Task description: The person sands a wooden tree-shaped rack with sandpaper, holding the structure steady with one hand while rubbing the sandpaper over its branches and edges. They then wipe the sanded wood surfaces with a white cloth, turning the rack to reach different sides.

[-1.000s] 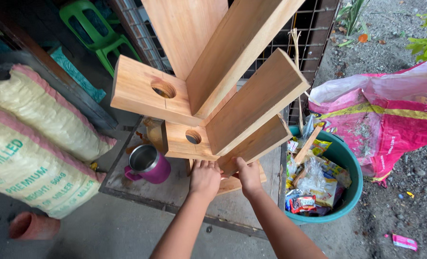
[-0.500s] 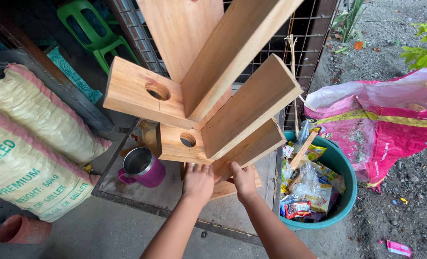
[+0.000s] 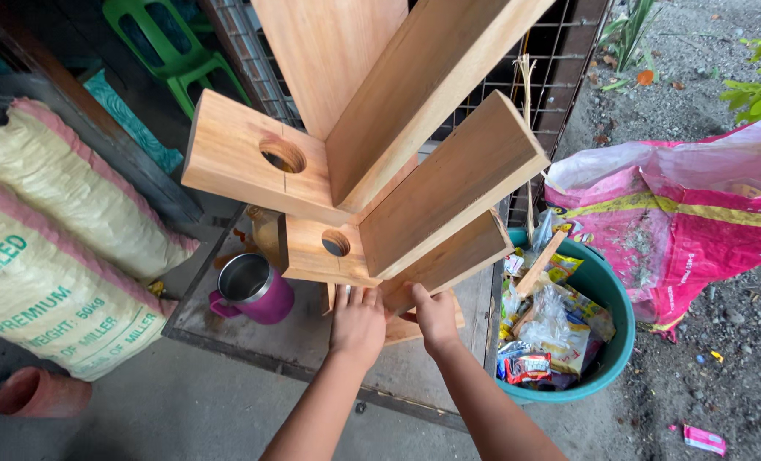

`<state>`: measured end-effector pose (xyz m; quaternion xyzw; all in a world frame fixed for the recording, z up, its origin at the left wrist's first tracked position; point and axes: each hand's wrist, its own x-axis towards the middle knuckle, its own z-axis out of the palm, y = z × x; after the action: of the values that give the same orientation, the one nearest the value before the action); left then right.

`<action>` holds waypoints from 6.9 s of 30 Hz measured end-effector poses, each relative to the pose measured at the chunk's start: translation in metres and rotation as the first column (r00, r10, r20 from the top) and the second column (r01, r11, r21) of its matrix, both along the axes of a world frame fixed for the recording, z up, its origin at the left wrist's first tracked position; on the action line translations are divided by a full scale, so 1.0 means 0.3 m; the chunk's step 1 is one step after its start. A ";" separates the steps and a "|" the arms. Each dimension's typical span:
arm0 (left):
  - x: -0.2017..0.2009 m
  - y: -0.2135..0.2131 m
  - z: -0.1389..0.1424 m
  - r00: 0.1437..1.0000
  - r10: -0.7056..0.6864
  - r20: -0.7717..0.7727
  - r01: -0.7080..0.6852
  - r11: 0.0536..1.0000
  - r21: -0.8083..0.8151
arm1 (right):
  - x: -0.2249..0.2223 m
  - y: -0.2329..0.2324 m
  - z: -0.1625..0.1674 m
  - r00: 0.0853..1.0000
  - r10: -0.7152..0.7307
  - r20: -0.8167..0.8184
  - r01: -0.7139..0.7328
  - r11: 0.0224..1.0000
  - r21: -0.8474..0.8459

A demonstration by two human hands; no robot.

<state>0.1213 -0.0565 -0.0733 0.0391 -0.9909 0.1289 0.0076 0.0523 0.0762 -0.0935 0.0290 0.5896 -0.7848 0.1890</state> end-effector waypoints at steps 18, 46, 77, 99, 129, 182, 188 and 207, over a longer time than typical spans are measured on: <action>-0.028 0.041 0.010 0.979 0.117 0.170 -0.134 0.986 0.097 | -0.025 0.031 -0.052 0.999 0.035 0.014 -0.036 0.998 0.050; -0.015 0.035 -0.046 0.965 -0.142 -0.220 0.128 0.989 -0.076 | -0.053 0.023 -0.102 1.000 -0.009 -0.024 0.011 0.998 0.057; -0.004 0.040 0.029 0.979 -0.160 -0.127 0.139 0.978 -0.154 | -0.019 0.035 -0.031 0.999 -0.036 -0.009 0.037 0.989 0.144; 0.026 0.111 0.000 0.989 0.089 0.118 -0.035 0.917 -0.397 | -0.019 0.030 -0.006 0.999 -0.021 -0.050 0.028 0.989 0.144; 0.029 0.037 -0.075 0.974 -0.221 0.049 0.221 0.888 -0.404 | -0.016 0.035 -0.016 0.997 -0.042 -0.068 0.054 0.982 0.179; -0.078 0.099 -0.146 0.977 0.207 0.047 -0.172 0.902 -0.397 | -0.031 0.030 -0.049 0.998 0.012 -0.060 0.002 0.976 0.219; -0.050 0.086 -0.114 0.991 0.129 -0.032 -0.127 0.839 -0.529 | -0.029 0.036 -0.048 0.995 0.023 -0.096 -0.001 0.975 0.221; -0.038 0.085 -0.158 0.997 0.071 -0.010 -0.069 0.922 -0.382 | -0.036 0.042 -0.060 0.992 0.002 -0.125 0.026 0.974 0.225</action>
<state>0.1098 -0.0310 -0.1206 0.0719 -0.9448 0.3197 0.0084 0.0415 0.0889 -0.1115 0.0051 0.6856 -0.7138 0.1427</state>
